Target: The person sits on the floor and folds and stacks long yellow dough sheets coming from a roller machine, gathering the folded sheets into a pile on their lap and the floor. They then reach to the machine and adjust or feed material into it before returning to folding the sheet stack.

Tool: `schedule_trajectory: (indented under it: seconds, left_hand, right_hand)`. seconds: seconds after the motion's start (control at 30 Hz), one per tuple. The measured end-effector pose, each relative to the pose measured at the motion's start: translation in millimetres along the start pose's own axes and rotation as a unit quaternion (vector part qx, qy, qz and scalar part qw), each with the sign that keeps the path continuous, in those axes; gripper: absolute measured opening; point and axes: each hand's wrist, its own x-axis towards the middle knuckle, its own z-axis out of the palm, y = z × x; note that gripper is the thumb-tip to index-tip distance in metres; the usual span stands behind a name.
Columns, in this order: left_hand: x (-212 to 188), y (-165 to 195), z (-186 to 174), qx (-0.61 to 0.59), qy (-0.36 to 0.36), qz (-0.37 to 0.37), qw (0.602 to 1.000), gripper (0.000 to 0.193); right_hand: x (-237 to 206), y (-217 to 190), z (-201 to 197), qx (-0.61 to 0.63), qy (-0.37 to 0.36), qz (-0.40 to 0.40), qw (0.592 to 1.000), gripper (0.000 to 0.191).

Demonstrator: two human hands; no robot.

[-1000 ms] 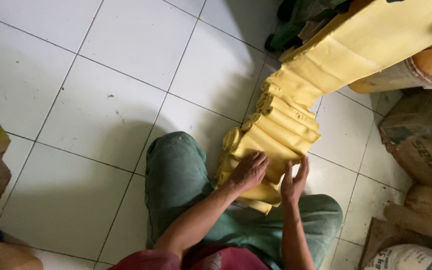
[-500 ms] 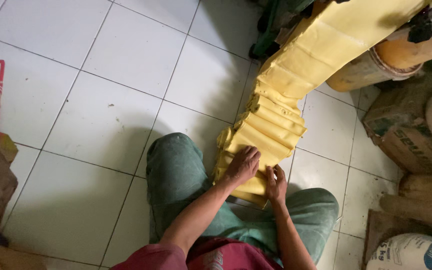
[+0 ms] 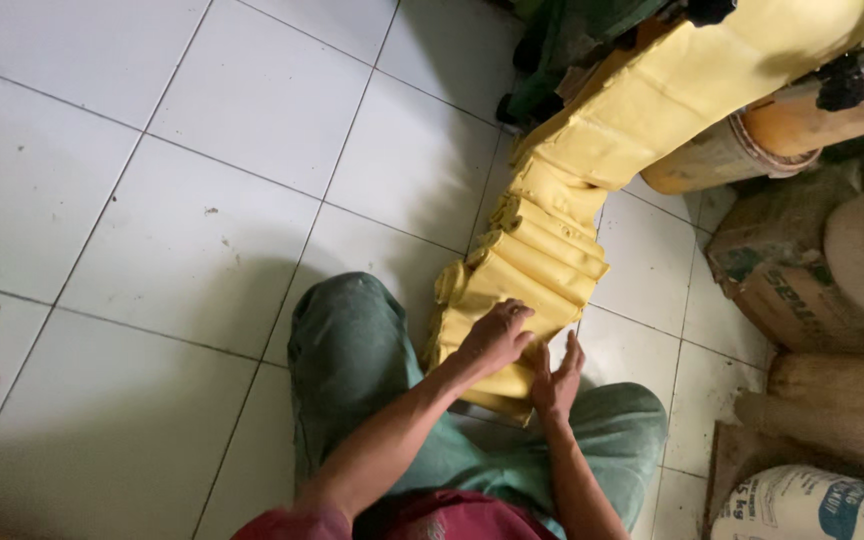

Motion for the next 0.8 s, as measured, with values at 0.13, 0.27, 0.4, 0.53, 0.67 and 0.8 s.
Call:
schedule_trajectory:
  seconds: [0.13, 0.27, 0.4, 0.53, 0.67, 0.8]
  left_hand:
    - [6, 10, -7, -0.024, -0.037, -0.010, 0.999, 0.041]
    - [13, 19, -21, -0.014, 0.005, -0.013, 1.000, 0.037]
    - [18, 22, -37, -0.020, 0.018, -0.052, 0.998, 0.038]
    - [20, 23, -46, -0.022, 0.019, -0.058, 0.998, 0.037]
    - [19, 24, -51, -0.040, 0.026, -0.056, 0.997, 0.038]
    - [18, 25, -57, -0.050, 0.047, -0.042, 0.997, 0.039]
  right_hand:
    - [13, -9, -2, -0.015, 0.057, -0.072, 0.996, 0.063]
    - [62, -40, -6, 0.085, 0.064, -0.106, 0.989, 0.049]
    - [140, -96, -1, 0.143, -0.011, -0.106, 0.984, 0.026]
    - [217, -162, 22, -0.085, -0.042, -0.374, 0.923, 0.022]
    - [284, -220, 65, -0.295, -0.047, -0.539, 0.788, 0.023]
    - [324, -251, 97, -0.557, -0.052, -0.554, 0.617, 0.018]
